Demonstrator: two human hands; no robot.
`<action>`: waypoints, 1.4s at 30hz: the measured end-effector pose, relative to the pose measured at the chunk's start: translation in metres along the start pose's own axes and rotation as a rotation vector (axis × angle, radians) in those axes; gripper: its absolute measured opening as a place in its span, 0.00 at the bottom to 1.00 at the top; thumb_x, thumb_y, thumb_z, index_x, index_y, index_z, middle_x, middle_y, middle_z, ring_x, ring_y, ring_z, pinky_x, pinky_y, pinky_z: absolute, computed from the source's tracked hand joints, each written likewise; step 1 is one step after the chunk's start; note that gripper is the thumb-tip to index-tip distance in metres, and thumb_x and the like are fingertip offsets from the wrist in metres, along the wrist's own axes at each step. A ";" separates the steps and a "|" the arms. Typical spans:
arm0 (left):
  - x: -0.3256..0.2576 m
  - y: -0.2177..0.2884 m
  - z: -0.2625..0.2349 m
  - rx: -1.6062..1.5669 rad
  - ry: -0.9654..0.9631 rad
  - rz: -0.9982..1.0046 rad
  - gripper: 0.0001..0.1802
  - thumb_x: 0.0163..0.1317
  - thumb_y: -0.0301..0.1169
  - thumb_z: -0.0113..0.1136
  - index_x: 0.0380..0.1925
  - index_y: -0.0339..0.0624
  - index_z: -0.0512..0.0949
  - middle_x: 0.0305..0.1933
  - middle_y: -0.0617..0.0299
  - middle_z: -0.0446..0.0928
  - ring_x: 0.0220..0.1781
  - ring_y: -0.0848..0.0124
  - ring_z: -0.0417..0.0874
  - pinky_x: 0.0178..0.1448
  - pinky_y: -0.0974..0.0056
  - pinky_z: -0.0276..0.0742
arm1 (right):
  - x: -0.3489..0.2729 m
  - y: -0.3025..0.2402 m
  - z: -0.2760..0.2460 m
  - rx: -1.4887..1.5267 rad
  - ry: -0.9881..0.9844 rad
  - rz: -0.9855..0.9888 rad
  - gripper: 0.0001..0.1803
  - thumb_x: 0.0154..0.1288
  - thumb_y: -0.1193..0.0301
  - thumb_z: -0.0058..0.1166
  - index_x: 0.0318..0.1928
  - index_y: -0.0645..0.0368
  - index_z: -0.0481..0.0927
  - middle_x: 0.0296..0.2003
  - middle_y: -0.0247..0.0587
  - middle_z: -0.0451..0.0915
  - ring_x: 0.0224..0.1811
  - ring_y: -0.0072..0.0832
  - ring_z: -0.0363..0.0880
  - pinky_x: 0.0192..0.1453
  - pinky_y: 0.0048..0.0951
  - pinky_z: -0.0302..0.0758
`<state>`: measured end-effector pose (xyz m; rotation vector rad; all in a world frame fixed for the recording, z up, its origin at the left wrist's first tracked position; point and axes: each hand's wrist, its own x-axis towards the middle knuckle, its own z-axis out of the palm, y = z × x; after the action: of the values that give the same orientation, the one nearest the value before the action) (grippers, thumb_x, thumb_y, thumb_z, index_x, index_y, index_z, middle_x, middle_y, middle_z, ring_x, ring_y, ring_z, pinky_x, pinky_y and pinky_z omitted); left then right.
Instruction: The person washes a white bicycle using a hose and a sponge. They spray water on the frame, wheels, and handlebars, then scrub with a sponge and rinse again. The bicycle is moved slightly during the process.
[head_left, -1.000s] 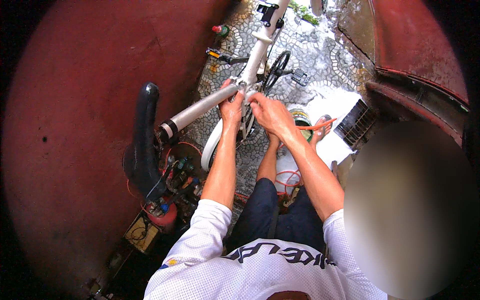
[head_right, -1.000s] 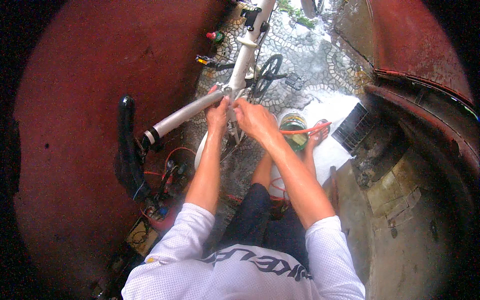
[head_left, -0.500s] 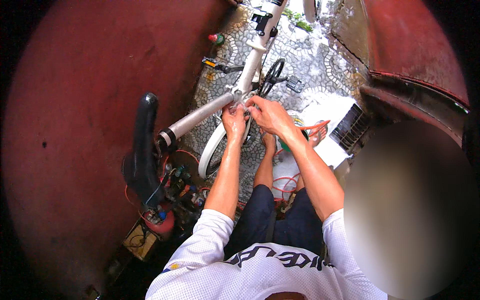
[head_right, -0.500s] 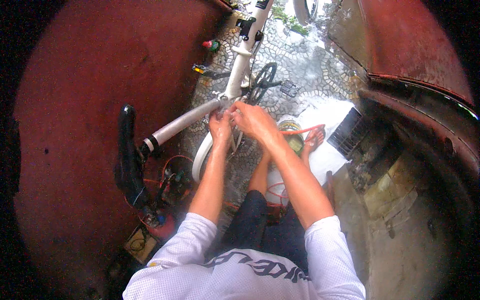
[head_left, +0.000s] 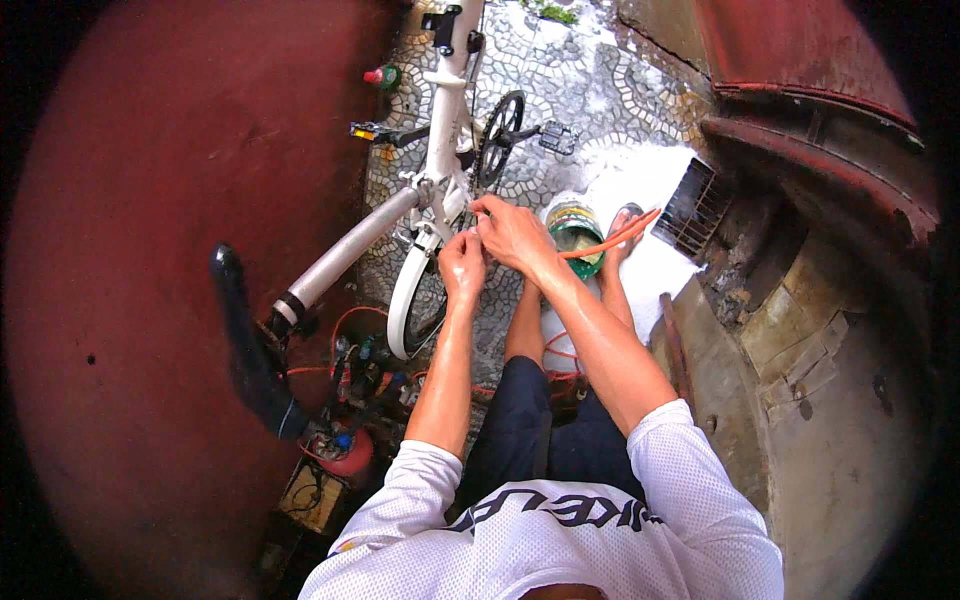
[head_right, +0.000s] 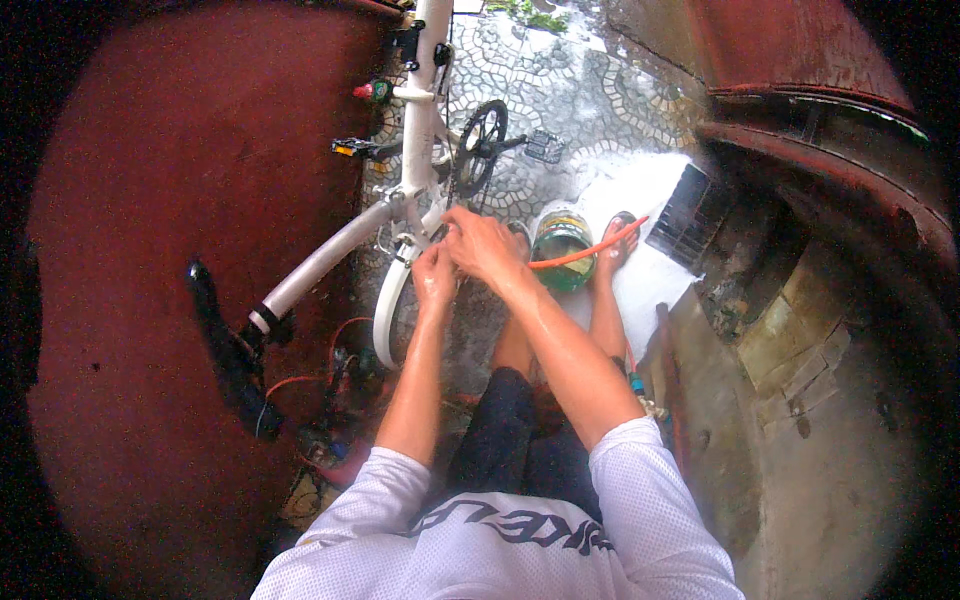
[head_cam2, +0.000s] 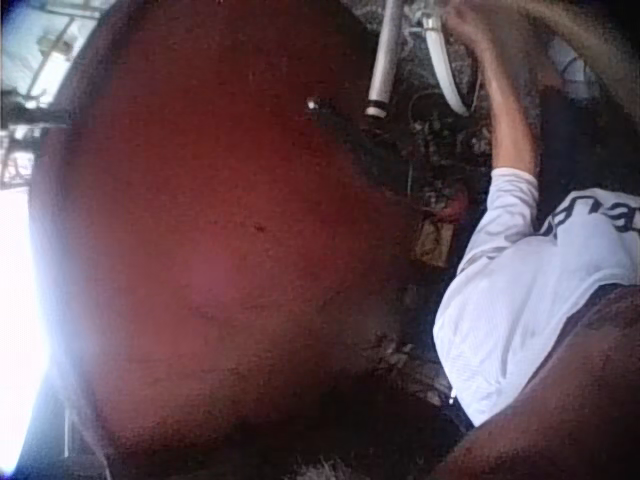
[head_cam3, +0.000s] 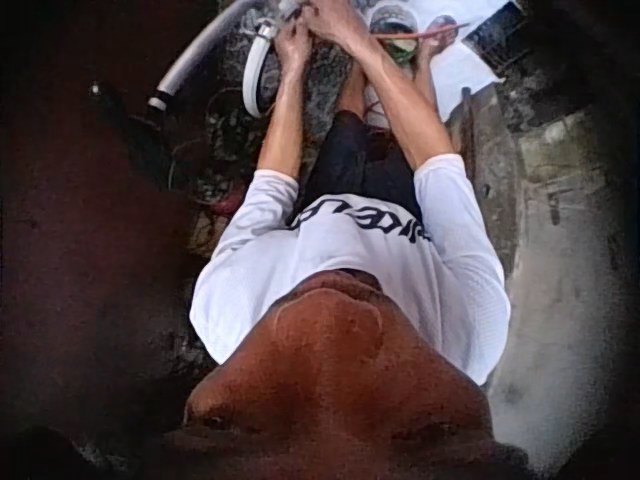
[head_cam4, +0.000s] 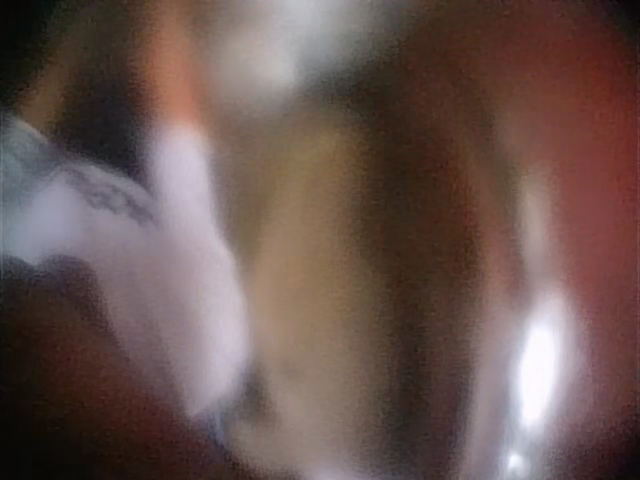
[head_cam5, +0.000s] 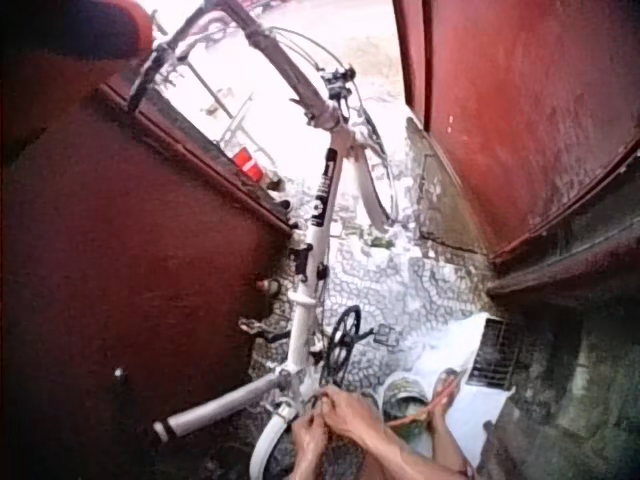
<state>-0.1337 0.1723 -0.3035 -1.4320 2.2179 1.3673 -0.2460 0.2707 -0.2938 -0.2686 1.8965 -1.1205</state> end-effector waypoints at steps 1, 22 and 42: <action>0.000 0.003 0.000 0.222 0.012 0.113 0.15 0.69 0.38 0.57 0.38 0.35 0.81 0.37 0.48 0.82 0.31 0.61 0.83 0.37 0.57 0.80 | -0.002 0.005 -0.003 -0.018 0.001 0.029 0.18 0.69 0.63 0.44 0.54 0.55 0.78 0.43 0.54 0.84 0.47 0.54 0.82 0.54 0.50 0.76; 0.205 0.134 -0.044 1.104 -0.731 -0.304 0.21 0.54 0.36 0.75 0.47 0.42 0.85 0.43 0.55 0.84 0.39 0.59 0.85 0.41 0.47 0.86 | -0.032 0.058 -0.077 0.100 0.095 0.146 0.17 0.68 0.63 0.46 0.54 0.48 0.78 0.39 0.58 0.83 0.45 0.59 0.81 0.50 0.56 0.76; 0.187 0.119 -0.072 0.706 -0.623 0.038 0.26 0.66 0.50 0.62 0.43 0.32 0.85 0.33 0.58 0.83 0.35 0.70 0.81 0.41 0.60 0.77 | -0.021 0.017 -0.057 0.031 -0.055 -0.154 0.16 0.67 0.62 0.46 0.52 0.47 0.79 0.32 0.52 0.84 0.38 0.50 0.84 0.43 0.51 0.77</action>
<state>-0.3033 0.0130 -0.2965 -0.6122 1.9794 0.7440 -0.2735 0.3262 -0.2836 -0.4293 1.8333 -1.2311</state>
